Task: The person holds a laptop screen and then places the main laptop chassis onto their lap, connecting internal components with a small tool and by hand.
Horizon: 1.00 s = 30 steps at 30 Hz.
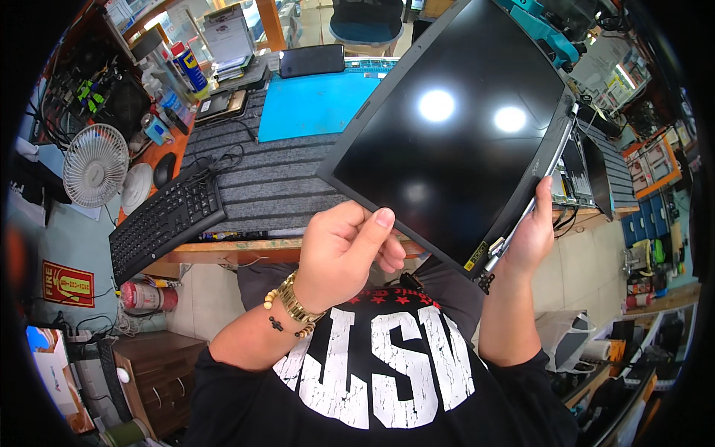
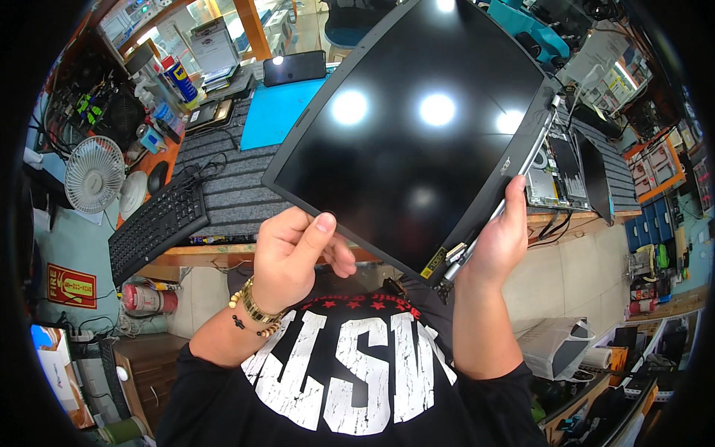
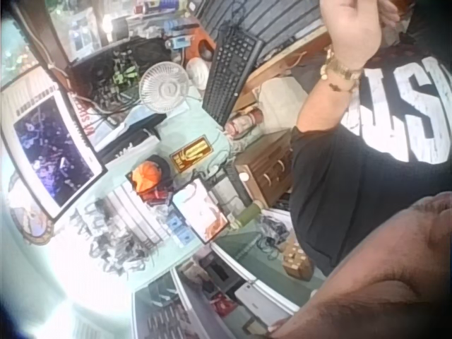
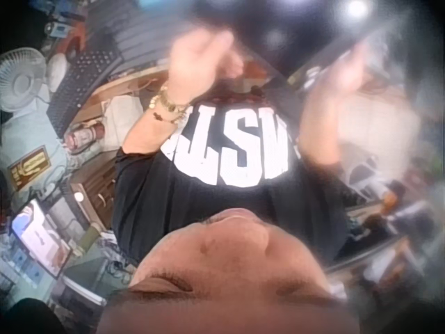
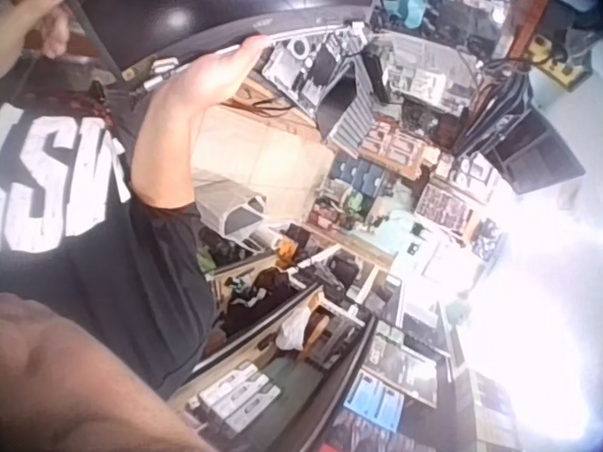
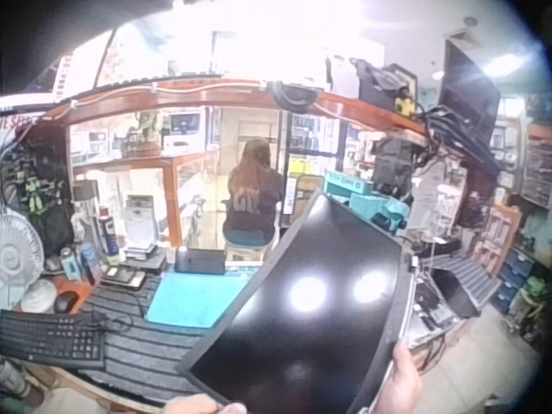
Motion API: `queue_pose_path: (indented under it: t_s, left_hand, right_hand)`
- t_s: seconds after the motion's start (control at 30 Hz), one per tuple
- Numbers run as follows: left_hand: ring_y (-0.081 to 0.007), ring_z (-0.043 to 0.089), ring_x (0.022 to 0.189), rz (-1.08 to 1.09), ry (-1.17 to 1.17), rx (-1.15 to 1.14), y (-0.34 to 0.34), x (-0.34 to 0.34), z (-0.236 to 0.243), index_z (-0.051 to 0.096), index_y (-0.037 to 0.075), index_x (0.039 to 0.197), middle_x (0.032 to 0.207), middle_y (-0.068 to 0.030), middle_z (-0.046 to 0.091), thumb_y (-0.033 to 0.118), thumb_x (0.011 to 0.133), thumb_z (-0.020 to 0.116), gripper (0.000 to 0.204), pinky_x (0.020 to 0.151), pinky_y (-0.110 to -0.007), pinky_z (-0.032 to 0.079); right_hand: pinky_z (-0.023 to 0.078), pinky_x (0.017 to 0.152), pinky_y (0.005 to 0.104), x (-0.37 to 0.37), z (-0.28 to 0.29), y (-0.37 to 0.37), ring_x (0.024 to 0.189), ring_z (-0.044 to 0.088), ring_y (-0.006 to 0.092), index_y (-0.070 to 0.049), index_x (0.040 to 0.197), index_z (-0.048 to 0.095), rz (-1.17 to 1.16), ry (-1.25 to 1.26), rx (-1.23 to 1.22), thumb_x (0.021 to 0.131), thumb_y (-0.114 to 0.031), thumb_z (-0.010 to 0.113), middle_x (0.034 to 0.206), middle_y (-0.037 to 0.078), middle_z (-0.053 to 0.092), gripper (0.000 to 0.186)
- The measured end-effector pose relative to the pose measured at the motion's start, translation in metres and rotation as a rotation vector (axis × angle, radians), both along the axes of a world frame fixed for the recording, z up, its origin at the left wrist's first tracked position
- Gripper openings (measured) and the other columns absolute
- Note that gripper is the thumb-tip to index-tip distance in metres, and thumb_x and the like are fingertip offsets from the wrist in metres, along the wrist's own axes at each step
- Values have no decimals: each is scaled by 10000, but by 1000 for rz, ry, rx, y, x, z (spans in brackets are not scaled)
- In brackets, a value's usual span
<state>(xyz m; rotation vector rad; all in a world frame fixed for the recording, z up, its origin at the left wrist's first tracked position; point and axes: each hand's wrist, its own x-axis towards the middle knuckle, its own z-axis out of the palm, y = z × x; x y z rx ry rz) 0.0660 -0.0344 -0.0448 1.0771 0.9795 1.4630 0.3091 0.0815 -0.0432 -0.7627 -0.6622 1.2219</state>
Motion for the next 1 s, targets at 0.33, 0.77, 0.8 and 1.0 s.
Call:
queue_pose_path:
  t_s: [0.33,0.77,0.8,1.0]
  left_hand:
    - [-215,804,713,-77,136,-38,-2,8,-7,720,-86,1001,827,-174,801,197,1169,645,337,636,-321,662]
    - [-166,802,714,-190,42,-104,1,29,-7,789,-82,890,814,-132,811,208,1144,686,399,662,-300,665]
    - [-166,802,714,-192,41,-103,2,30,-6,789,-82,890,814,-132,811,208,1144,686,399,662,-300,665]
    - [-218,816,755,-300,88,-148,7,32,1,798,-119,963,862,-188,818,170,1168,637,389,688,-342,678]
  right_hand:
    - [644,840,331,-11,4,0,961,779,190,-12,1320,700,19,11,-4,1216,-359,538,1155,98,782,397]
    - [607,856,308,-18,9,0,993,749,158,-24,1308,725,-13,8,4,1198,-378,583,1177,65,768,397]
    - [606,847,305,-18,10,-1,985,750,157,-27,1304,726,-4,16,25,1199,-379,580,1168,64,770,395]
    - [609,807,298,-17,8,1,935,755,162,-35,1273,725,-2,9,5,1206,-372,566,1123,68,774,379]
